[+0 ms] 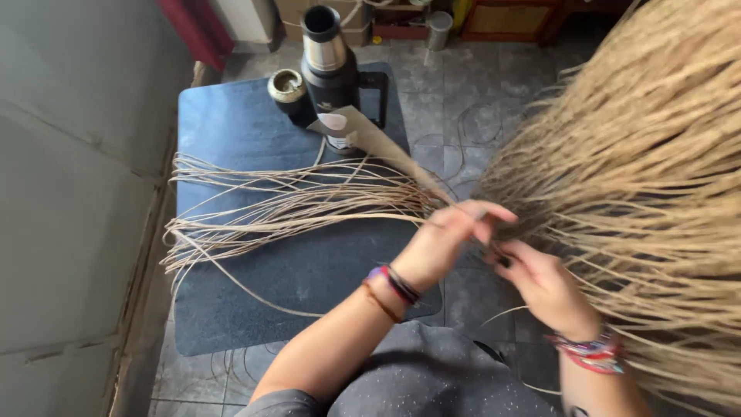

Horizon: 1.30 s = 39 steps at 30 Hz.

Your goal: Tying natural fiber strands onto a metal frame to create a decorative lampshade.

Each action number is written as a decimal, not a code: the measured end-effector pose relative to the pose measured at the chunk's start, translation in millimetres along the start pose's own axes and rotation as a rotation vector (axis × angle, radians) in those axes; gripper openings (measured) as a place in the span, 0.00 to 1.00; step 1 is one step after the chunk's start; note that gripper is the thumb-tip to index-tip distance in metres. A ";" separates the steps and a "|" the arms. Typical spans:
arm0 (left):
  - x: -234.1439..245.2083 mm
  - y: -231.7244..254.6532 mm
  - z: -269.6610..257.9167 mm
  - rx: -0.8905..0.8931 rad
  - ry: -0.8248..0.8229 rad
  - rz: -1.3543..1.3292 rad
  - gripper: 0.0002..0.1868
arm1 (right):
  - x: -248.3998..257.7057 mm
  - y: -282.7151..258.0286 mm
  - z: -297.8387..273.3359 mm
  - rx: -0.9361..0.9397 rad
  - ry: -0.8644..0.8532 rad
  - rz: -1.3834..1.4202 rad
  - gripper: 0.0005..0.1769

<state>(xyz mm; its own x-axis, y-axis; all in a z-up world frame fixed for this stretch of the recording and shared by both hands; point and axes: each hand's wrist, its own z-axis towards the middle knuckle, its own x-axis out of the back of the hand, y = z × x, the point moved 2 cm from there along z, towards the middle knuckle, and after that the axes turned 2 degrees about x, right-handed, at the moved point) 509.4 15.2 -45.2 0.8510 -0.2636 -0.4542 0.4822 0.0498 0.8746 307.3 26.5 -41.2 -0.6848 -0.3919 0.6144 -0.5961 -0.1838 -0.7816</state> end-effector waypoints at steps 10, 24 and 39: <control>-24.3 -21.4 12.4 -0.139 -0.137 -0.110 0.22 | 19.3 1.2 -31.5 -0.001 0.108 0.031 0.11; -67.6 -70.7 0.4 0.168 -0.101 0.104 0.23 | 35.8 16.0 -84.7 -0.180 0.479 0.070 0.18; -203.0 -119.1 -27.6 0.415 -1.160 0.908 0.27 | 68.8 37.3 -168.9 -0.095 0.771 0.367 0.20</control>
